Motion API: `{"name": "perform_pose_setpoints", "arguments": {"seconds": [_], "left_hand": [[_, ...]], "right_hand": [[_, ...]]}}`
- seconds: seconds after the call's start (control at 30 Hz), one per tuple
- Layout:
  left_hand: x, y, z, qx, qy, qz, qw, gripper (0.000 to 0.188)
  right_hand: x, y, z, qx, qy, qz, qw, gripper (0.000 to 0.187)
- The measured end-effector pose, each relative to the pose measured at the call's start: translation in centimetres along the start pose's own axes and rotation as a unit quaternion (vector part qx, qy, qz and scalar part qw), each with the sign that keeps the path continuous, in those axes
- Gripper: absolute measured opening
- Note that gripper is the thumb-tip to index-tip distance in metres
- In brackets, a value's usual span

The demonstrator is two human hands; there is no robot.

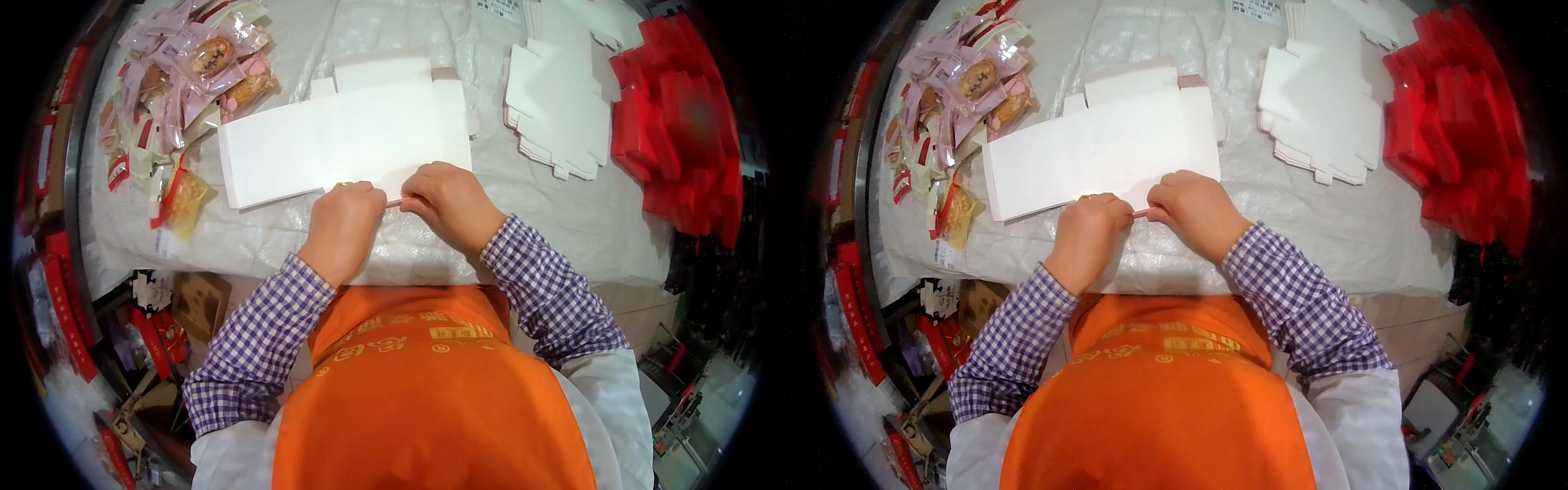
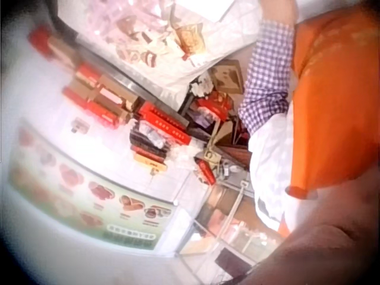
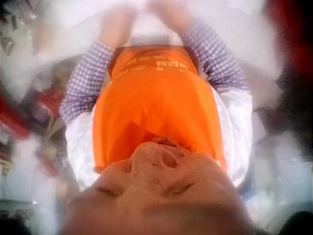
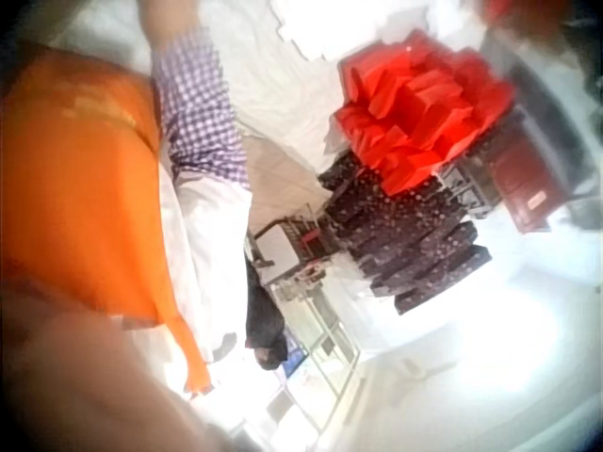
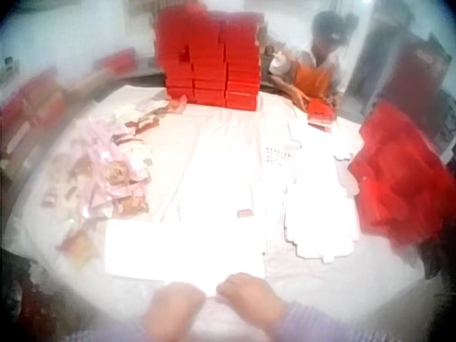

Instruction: The person assembles small red boxes by folding flat white cardboard pieces along pre-scored lines. They insert a red plastic insert into the folded cardboard structure and then place the completed box onto a growing stack on the table. The process is repeated continuously with new cardboard pieces.

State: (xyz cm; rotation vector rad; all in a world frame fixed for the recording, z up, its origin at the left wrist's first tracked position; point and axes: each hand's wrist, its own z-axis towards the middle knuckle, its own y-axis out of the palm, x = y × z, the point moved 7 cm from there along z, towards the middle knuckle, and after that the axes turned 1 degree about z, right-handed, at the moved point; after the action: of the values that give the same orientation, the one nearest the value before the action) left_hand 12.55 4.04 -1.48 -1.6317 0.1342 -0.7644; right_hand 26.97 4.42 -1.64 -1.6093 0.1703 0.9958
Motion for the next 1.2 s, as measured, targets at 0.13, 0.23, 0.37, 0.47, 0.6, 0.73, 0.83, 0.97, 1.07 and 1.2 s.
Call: {"name": "perform_pose_setpoints", "arguments": {"seconds": [0.13,0.23,0.37,0.47,0.6,0.73,0.83,0.97,1.07,1.2], "left_hand": [[1.2,-0.6,2.1,-0.054,0.028,0.078,0.995,0.007],[1.2,-0.7,3.6,-0.106,0.072,0.099,0.987,0.007],[-0.7,-0.3,5.4,-0.209,0.018,0.015,0.978,0.004],[-1.2,0.2,6.0,-0.269,-0.007,-0.029,0.963,0.003],[-1.4,0.5,6.4,-0.293,0.009,-0.040,0.955,0.006],[-1.5,0.8,6.6,-0.316,-0.003,-0.060,0.947,0.004],[-1.3,0.6,6.9,-0.348,-0.019,-0.075,0.934,0.003],[-1.6,1.0,7.0,-0.364,-0.030,-0.076,0.928,0.004],[-1.4,1.0,7.1,-0.358,-0.007,-0.058,0.932,0.007],[-1.2,1.1,7.2,-0.340,0.040,-0.027,0.939,0.012]], "right_hand": [[0.2,-0.1,1.0,-0.044,0.033,0.021,0.998,0.018],[0.3,0.0,1.1,-0.044,0.041,0.019,0.998,0.021],[0.7,0.1,1.1,-0.049,0.038,0.018,0.998,0.021],[0.7,0.0,1.1,-0.061,0.032,0.012,0.998,0.019],[0.6,-0.3,1.1,-0.068,0.031,0.000,0.997,0.017],[-0.4,-0.9,0.4,0.010,-0.014,-0.060,0.998,0.018],[0.1,-0.6,0.4,-0.005,0.008,-0.068,0.998,0.020],[0.8,-0.7,2.0,-0.095,0.057,-0.072,0.991,0.026],[1.3,-0.7,3.6,-0.163,0.072,-0.089,0.980,0.031],[1.2,-1.2,4.3,-0.195,0.082,-0.117,0.970,0.034]]}}
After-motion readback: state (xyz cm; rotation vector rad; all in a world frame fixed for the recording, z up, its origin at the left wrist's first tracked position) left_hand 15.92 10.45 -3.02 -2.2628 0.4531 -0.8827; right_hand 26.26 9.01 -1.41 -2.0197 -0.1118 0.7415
